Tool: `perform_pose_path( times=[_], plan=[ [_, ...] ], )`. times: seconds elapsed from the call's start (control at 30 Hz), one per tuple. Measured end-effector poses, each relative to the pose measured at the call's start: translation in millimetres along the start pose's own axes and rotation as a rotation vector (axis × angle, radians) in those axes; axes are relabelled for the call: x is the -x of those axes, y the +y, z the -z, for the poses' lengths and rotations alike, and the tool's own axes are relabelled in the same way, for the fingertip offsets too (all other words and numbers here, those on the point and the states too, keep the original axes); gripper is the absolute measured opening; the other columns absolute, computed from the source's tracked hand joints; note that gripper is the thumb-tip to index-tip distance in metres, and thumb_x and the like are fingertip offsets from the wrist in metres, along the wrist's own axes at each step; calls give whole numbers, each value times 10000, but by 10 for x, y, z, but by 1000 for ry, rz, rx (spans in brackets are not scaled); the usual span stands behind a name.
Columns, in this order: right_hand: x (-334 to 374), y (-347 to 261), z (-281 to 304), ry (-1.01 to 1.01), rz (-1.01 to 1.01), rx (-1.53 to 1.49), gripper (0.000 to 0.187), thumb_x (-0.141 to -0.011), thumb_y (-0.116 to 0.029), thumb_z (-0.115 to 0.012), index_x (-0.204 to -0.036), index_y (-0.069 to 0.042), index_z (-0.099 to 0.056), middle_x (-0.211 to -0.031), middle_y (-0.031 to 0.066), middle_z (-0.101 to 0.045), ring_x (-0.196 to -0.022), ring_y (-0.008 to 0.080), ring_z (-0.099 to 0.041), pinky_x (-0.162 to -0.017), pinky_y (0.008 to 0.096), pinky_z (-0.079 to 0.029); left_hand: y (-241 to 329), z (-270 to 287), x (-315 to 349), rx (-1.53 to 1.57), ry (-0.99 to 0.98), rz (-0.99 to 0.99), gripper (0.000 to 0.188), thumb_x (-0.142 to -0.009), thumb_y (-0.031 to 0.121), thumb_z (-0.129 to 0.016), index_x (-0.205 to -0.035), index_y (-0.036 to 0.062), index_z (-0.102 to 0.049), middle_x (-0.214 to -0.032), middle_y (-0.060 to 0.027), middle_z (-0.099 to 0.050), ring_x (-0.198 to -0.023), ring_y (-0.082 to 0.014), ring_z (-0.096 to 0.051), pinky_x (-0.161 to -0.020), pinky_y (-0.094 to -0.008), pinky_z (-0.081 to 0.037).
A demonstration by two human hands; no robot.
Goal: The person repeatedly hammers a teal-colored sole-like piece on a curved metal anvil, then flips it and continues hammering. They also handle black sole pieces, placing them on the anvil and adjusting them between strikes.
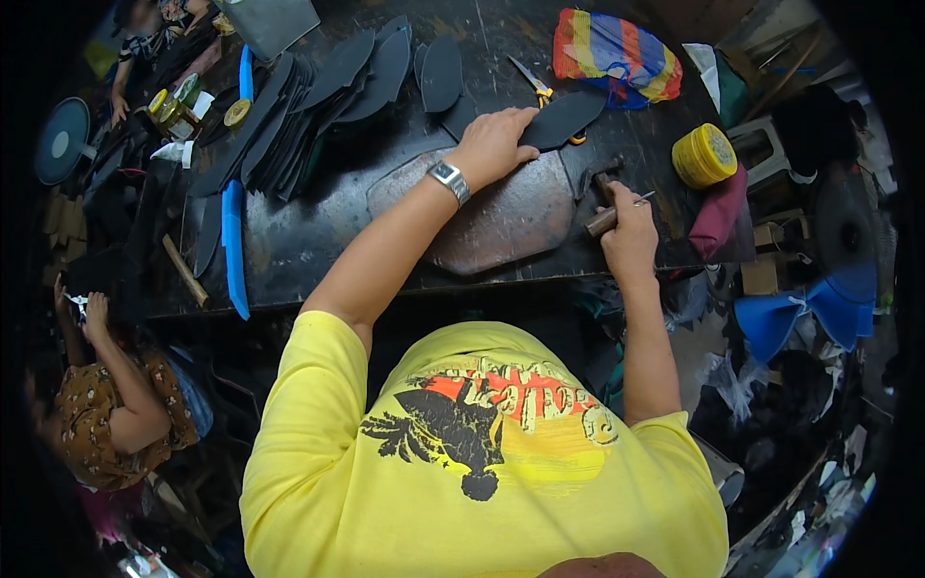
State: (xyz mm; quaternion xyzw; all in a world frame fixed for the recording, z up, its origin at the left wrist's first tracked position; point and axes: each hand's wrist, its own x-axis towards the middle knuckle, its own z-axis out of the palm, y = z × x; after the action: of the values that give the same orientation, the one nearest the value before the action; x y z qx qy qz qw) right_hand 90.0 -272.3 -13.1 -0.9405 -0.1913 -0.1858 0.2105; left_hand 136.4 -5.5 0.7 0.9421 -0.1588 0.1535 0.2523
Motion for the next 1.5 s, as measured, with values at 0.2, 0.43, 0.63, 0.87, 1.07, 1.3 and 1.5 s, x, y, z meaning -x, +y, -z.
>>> perform_pose_path(
  times=[0.2, 0.43, 0.63, 0.87, 1.07, 1.3, 1.5],
  plan=[
    [112, 135, 168, -152, -185, 109, 525, -772, 60, -573, -1266, -113, -607, -1142, 180, -679, -1080, 398, -627, -901, 469, -502, -20, 90, -68, -95, 29, -57, 282, -886, 208, -717, -1131, 71, -743, -1083, -115, -729, -988, -330, -687, -838, -430, -534],
    [-56, 229, 319, 91, -217, -425, 329, -964, -87, -645, -1289, -110, -599, -829, 44, -636, -674, 164, -610, -602, 295, -480, 326, 410, 635, 571, 136, 218, 310, -919, 181, -721, -1156, -20, -715, -946, -149, -757, -795, -132, -685, -733, -288, -536],
    [102, -381, 587, -73, -309, -846, 370, -964, -48, -680, -1324, -101, -612, -825, -30, -563, -701, 18, -459, -616, 190, -400, 407, 407, 1153, 468, -116, 384, 282, -885, 175, -736, -1112, 7, -734, -913, -143, -749, -760, -201, -696, -729, -320, -537],
    [248, -698, 403, -423, -173, -513, 377, -980, -116, -664, -1339, -80, -556, -1036, 211, -716, -971, 191, -711, -811, 306, -518, 424, 408, 1143, 244, -124, 255, 273, -816, 193, -766, -1062, 73, -769, -844, -130, -721, -767, -289, -691, -713, -389, -527],
    [399, -600, 382, -360, -320, -616, 352, -974, -140, -695, -1299, -60, -584, -958, 93, -709, -845, 125, -646, -769, 276, -509, 443, 367, 1131, 289, -143, 276, 261, -826, 201, -749, -1053, 76, -774, -865, -123, -729, -786, -292, -699, -720, -386, -533],
    [488, -599, 492, -336, -272, -638, 358, -964, -115, -706, -1299, -76, -588, -826, 23, -621, -699, 57, -521, -627, 232, -413, 483, 253, 1228, 305, -13, 251, 235, -855, 174, -719, -1072, 100, -773, -908, -115, -725, -812, -299, -693, -738, -398, -531],
    [467, -630, 450, -378, -207, -553, 292, -968, -116, -692, -1240, -72, -594, -813, 104, -679, -767, 82, -593, -703, 253, -475, 463, 233, 1270, 234, -1, 153, 203, -875, 137, -704, -1064, 110, -774, -911, -96, -693, -830, -302, -674, -741, -401, -528]
  ],
)
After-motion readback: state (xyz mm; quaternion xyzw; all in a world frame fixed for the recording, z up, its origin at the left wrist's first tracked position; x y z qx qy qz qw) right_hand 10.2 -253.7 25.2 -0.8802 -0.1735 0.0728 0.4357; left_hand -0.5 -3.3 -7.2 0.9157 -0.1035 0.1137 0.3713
